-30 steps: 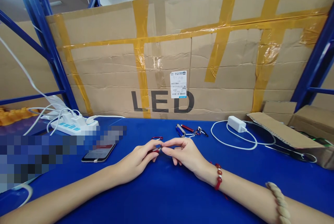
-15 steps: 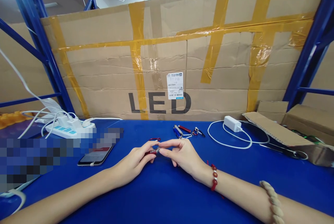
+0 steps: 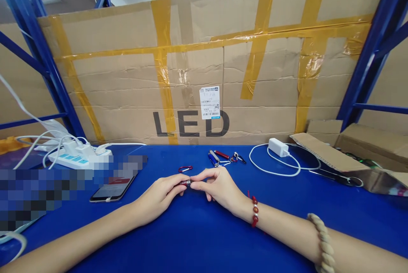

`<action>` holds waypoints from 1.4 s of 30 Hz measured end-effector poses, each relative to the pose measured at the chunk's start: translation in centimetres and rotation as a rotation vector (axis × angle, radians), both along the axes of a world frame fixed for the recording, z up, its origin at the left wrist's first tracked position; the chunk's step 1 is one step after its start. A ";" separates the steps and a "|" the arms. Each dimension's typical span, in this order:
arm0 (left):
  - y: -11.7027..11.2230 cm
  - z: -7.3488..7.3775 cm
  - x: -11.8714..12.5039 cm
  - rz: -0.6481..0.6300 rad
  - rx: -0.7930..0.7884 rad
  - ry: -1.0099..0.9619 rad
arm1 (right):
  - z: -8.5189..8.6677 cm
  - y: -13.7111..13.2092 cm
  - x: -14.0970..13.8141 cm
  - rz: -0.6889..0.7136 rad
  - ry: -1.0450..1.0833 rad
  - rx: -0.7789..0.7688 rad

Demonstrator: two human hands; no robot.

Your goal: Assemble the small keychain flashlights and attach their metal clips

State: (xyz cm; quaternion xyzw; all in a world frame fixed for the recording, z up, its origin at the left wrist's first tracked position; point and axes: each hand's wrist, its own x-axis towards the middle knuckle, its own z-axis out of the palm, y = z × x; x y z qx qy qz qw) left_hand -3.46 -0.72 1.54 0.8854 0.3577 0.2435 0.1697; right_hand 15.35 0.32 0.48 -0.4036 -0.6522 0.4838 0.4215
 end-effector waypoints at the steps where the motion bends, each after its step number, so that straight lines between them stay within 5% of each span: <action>1: 0.0 0.0 0.0 -0.005 0.011 -0.001 | 0.0 0.0 0.0 0.009 0.011 -0.003; 13: -0.5 0.2 -0.1 -0.045 -0.048 0.028 | -0.3 0.3 0.3 0.045 -0.016 -0.066; 26: -0.7 0.0 -0.3 -0.162 0.127 0.027 | -0.6 0.2 0.5 0.159 -0.086 -0.026; 42: -0.4 -0.3 -0.1 -0.074 0.188 0.007 | -0.5 0.4 0.2 0.132 -0.156 -0.043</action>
